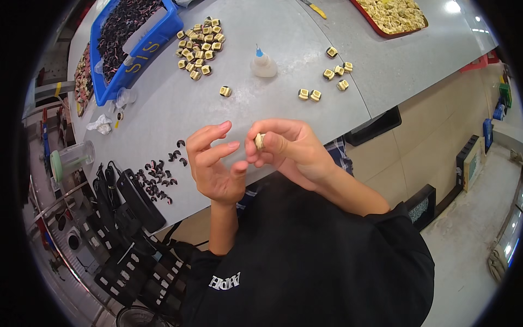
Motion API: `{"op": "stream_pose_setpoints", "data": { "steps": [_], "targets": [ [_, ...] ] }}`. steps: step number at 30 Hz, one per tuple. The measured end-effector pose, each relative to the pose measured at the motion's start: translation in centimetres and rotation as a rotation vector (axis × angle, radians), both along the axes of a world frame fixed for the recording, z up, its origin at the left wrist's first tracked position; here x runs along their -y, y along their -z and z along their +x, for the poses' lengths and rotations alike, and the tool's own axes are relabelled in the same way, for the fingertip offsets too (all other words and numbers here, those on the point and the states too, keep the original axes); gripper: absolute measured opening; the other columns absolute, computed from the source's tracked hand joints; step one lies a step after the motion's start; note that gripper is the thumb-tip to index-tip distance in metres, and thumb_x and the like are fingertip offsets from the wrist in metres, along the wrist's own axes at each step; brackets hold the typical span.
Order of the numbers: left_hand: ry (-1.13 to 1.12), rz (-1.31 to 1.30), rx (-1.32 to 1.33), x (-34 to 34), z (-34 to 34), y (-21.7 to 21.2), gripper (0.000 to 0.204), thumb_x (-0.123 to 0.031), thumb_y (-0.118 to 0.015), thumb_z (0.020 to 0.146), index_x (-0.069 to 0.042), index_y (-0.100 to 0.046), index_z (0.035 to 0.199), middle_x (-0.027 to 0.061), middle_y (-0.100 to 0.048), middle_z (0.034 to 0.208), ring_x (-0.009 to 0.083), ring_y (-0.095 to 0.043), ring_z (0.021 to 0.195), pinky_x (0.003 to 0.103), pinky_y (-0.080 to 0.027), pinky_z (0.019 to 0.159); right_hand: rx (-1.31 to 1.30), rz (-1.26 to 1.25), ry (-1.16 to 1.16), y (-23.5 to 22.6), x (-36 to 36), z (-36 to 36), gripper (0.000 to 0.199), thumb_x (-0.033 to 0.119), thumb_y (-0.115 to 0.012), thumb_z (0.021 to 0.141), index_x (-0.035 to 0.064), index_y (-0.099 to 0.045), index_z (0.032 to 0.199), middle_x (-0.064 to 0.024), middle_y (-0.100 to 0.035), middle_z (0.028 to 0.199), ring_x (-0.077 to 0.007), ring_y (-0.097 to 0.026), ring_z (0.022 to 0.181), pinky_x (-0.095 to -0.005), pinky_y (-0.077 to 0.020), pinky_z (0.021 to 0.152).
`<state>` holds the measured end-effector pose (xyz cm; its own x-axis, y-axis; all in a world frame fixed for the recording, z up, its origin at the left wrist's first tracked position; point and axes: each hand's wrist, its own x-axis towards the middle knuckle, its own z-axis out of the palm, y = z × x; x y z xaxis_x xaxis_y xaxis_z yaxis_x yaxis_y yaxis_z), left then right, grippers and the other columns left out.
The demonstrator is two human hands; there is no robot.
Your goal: The person applies adhesive from a squeeze bottle onto small curved pieces, then attaches the curved pieces onto small square blocks by hand. The person wipes their hands with a tissue and continues assembling additional blocks.
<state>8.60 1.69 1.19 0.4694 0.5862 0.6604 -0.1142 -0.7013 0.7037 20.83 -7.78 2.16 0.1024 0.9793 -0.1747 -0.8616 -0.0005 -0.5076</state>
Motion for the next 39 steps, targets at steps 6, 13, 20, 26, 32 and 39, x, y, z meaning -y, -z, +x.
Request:
{"op": "stream_pose_setpoints", "data": {
  "steps": [6, 13, 20, 26, 32, 39],
  "targets": [
    [-0.020, 0.016, -0.077, 0.1, 0.1, -0.6, 0.036, -0.020, -0.079, 0.065, -0.007, -0.063, 0.095, 0.0103, -0.060, 0.110, 0.0277, -0.054, 0.093, 0.035, -0.046, 0.078, -0.049, 0.004, -0.005, -0.4, 0.2, 0.4, 0.035, 0.020, -0.060, 0.089, -0.0021, -0.050, 0.115, -0.0145, -0.065, 0.098, -0.0238, -0.062, 0.099, -0.0339, -0.0486, 0.085],
    [0.020, 0.073, -0.079, 0.0, -0.1, -0.3, 0.038, -0.008, -0.077, 0.056, -0.011, -0.064, 0.091, 0.0059, -0.062, 0.106, 0.0268, -0.052, 0.094, 0.035, -0.045, 0.078, 0.096, 0.018, -0.010, -0.5, 0.3, 0.4, 0.034, 0.009, -0.061, 0.087, -0.0031, -0.048, 0.116, -0.0160, -0.066, 0.094, -0.0249, -0.064, 0.094, -0.0341, -0.0508, 0.082],
    [-0.005, 0.062, -0.043, 0.8, -0.4, -0.2, 0.041, -0.011, -0.078, 0.051, -0.022, -0.063, 0.088, -0.0022, -0.063, 0.104, 0.0247, -0.048, 0.100, 0.031, -0.042, 0.078, 0.254, -0.027, -0.146, -1.7, 0.7, 1.3, 0.046, 0.014, -0.074, 0.076, -0.0020, -0.047, 0.110, -0.0150, -0.067, 0.082, -0.0247, -0.066, 0.085, -0.0318, -0.0521, 0.072],
    [-0.007, 0.113, -0.076, 0.8, -1.2, 0.2, 0.034, -0.022, -0.079, 0.053, -0.025, -0.063, 0.084, -0.0037, -0.060, 0.105, 0.0269, -0.042, 0.106, 0.034, -0.038, 0.084, 0.271, -0.053, -0.230, -1.8, 0.6, 1.4, 0.048, 0.009, -0.074, 0.075, -0.0031, -0.047, 0.112, -0.0141, -0.067, 0.082, -0.0230, -0.066, 0.082, -0.0308, -0.0516, 0.071],
    [-0.039, 0.120, -0.135, 0.7, -1.4, -0.1, 0.027, -0.023, -0.077, 0.048, -0.027, -0.062, 0.070, -0.0027, -0.047, 0.111, 0.0302, -0.031, 0.114, 0.040, -0.035, 0.086, 0.269, -0.026, -0.226, -1.5, 0.7, 1.3, 0.050, 0.005, -0.071, 0.077, -0.0049, -0.044, 0.118, -0.0156, -0.067, 0.084, -0.0233, -0.066, 0.081, -0.0303, -0.0517, 0.073],
    [0.032, 0.063, -0.176, 1.0, -1.4, -0.3, 0.025, -0.023, -0.078, 0.049, -0.026, -0.064, 0.069, 0.0000, -0.045, 0.113, 0.0309, -0.030, 0.116, 0.043, -0.031, 0.092, 0.272, 0.015, -0.194, -1.6, 1.7, 1.3, 0.044, 0.003, -0.065, 0.082, -0.0032, -0.039, 0.118, -0.0153, -0.065, 0.087, -0.0230, -0.064, 0.089, -0.0323, -0.0503, 0.079]
  ]
}}
